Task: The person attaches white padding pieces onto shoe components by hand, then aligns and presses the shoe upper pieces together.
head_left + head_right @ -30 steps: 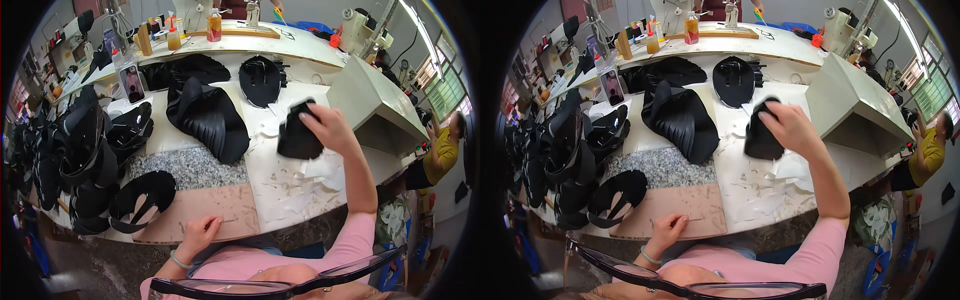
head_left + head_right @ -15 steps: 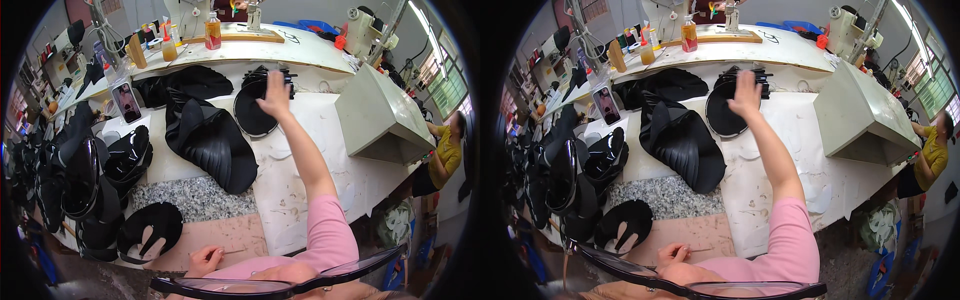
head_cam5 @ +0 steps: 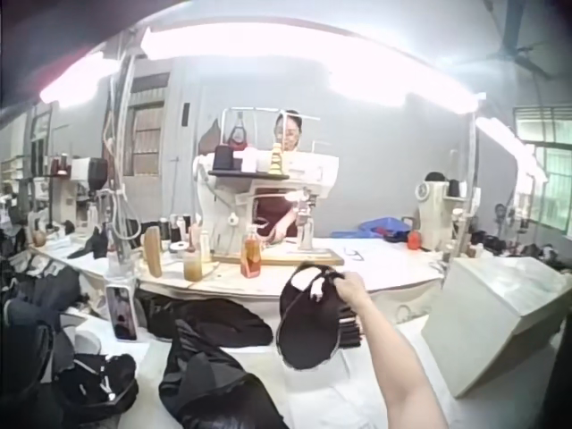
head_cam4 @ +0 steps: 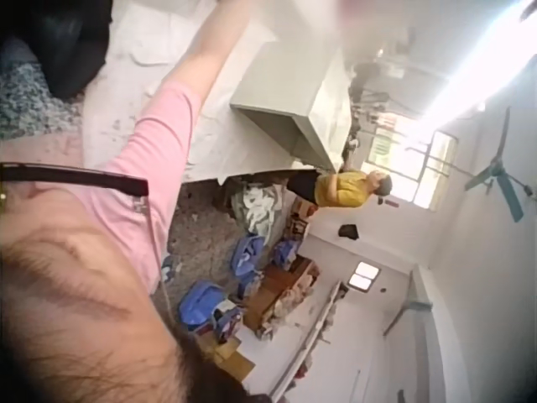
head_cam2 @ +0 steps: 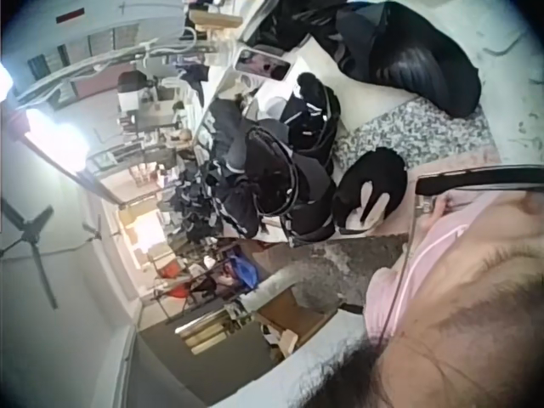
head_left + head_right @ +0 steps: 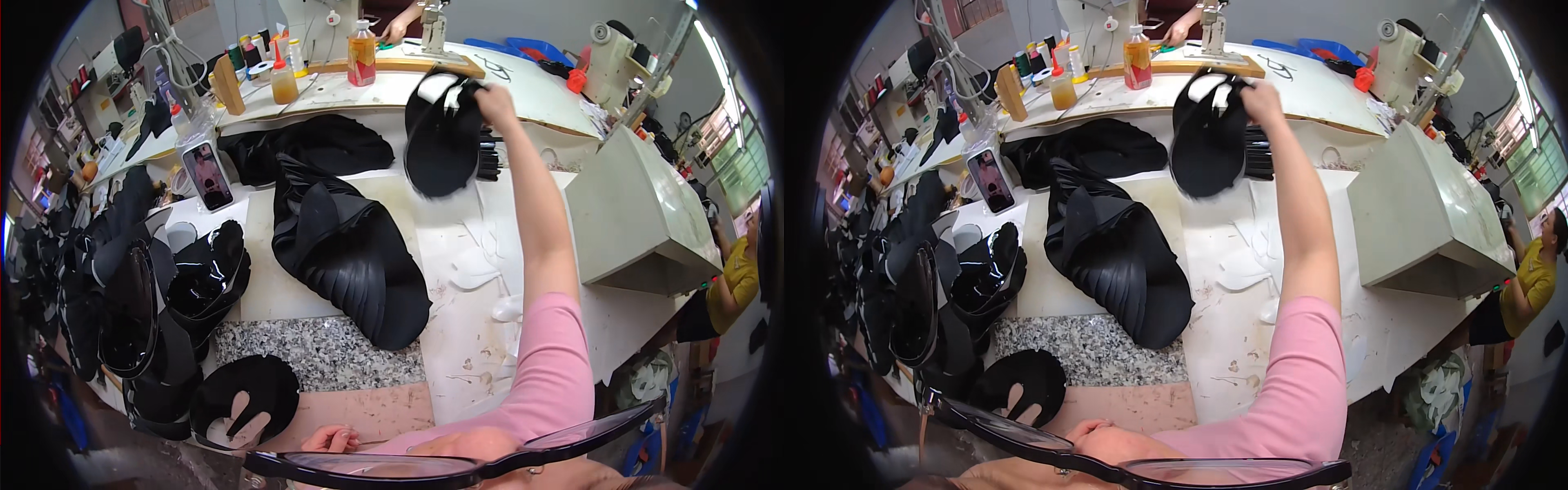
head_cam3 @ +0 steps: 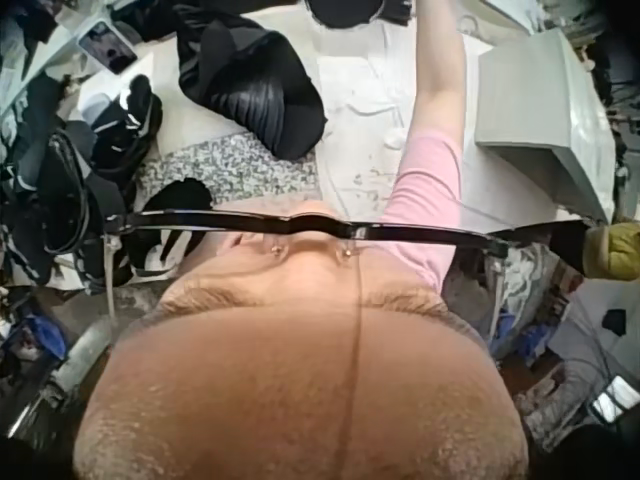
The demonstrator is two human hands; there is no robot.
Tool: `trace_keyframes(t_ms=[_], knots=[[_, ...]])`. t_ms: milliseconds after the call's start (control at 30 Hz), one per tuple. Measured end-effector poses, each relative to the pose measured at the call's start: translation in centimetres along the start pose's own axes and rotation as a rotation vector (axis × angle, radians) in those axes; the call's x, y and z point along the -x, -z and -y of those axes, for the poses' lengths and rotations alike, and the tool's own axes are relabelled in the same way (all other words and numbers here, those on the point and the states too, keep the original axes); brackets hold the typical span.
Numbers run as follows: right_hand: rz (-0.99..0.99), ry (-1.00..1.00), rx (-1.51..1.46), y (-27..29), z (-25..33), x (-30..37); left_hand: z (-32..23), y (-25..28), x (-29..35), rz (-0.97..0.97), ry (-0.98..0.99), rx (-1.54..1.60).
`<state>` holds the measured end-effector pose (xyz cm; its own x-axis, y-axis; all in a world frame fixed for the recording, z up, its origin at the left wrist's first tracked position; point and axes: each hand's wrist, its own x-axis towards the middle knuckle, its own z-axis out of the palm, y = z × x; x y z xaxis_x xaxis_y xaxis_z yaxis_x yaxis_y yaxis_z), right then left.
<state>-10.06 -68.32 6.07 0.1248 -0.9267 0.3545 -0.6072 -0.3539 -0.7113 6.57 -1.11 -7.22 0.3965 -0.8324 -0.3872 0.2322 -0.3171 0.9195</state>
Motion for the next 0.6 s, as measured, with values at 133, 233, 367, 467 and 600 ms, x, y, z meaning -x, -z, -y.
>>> trace_keyframes(t_ms=[133,233,367,467,600], knots=[[-0.205,-0.240,-0.378,-0.6,1.7,-3.8,0.7,-0.1,0.1,0.019,0.092,0.068],[-0.221,-0.341,-0.740,-0.9,1.5,-4.9,2.5,1.3,-0.2,0.043,0.056,0.094],[-0.031,-0.436,-0.417,-1.4,-1.5,-4.2,0.1,-0.8,-0.2,-0.043,-0.170,0.041],[0.174,-0.448,-0.348,-2.9,-2.2,-0.3,-0.2,-0.2,0.5,-0.005,-0.020,0.090],[0.444,-0.200,-0.085,-0.8,0.6,8.6,0.8,-0.3,-0.3,0.116,-0.165,-0.109]])
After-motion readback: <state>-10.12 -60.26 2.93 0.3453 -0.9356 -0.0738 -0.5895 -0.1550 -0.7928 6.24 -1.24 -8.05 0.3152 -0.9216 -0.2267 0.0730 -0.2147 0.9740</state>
